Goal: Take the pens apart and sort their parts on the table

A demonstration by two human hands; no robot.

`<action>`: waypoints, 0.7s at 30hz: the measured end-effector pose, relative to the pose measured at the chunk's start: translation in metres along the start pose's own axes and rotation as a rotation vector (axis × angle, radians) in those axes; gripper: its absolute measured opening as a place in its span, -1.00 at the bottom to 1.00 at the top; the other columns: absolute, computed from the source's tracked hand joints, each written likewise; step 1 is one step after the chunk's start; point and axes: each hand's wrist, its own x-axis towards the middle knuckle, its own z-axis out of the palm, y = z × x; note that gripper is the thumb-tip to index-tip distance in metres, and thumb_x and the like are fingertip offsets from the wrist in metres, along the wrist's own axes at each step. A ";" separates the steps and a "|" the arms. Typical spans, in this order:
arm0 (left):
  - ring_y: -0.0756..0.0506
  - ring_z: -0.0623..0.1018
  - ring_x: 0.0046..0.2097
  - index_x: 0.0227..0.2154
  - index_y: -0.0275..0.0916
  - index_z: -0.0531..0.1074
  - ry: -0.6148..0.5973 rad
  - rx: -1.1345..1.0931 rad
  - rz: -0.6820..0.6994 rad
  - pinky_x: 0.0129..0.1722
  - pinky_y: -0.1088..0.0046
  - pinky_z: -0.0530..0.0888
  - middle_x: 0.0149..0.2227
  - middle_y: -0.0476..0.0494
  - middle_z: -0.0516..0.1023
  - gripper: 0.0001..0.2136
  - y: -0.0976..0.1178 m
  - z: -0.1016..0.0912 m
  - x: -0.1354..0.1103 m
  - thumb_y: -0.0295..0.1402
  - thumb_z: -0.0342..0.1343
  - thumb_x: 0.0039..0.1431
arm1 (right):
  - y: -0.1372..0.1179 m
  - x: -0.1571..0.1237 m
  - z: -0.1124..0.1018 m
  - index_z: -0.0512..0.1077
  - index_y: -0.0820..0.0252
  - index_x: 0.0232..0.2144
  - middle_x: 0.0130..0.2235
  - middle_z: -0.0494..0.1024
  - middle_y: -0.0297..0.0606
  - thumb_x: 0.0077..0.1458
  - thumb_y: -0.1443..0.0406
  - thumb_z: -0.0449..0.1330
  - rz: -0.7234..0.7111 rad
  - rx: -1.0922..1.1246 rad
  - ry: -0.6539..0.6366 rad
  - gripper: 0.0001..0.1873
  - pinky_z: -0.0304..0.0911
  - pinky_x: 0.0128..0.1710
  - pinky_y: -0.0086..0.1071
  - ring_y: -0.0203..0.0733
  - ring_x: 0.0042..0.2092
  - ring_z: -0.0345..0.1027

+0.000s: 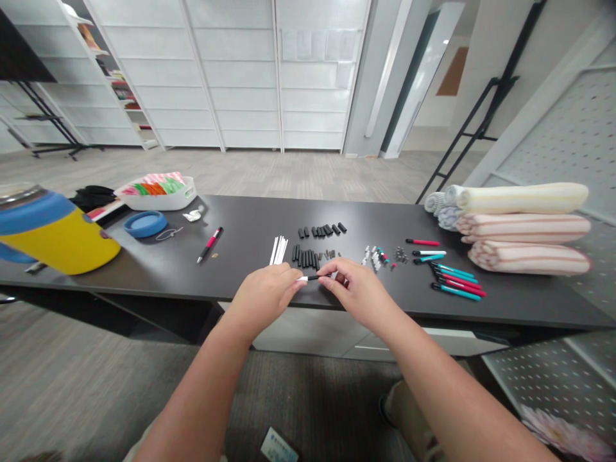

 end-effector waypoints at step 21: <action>-0.18 0.60 -0.09 -0.08 -0.17 0.49 -0.067 0.014 -0.018 -0.15 0.29 0.33 -0.14 -0.11 0.65 -0.71 -0.010 -0.007 0.000 -0.25 -0.14 0.57 | 0.001 -0.001 0.000 0.57 0.07 -0.15 -0.15 0.63 -0.27 0.33 0.33 0.25 -0.074 -0.007 0.020 -0.90 0.34 -0.15 -0.33 -0.19 -0.17 0.49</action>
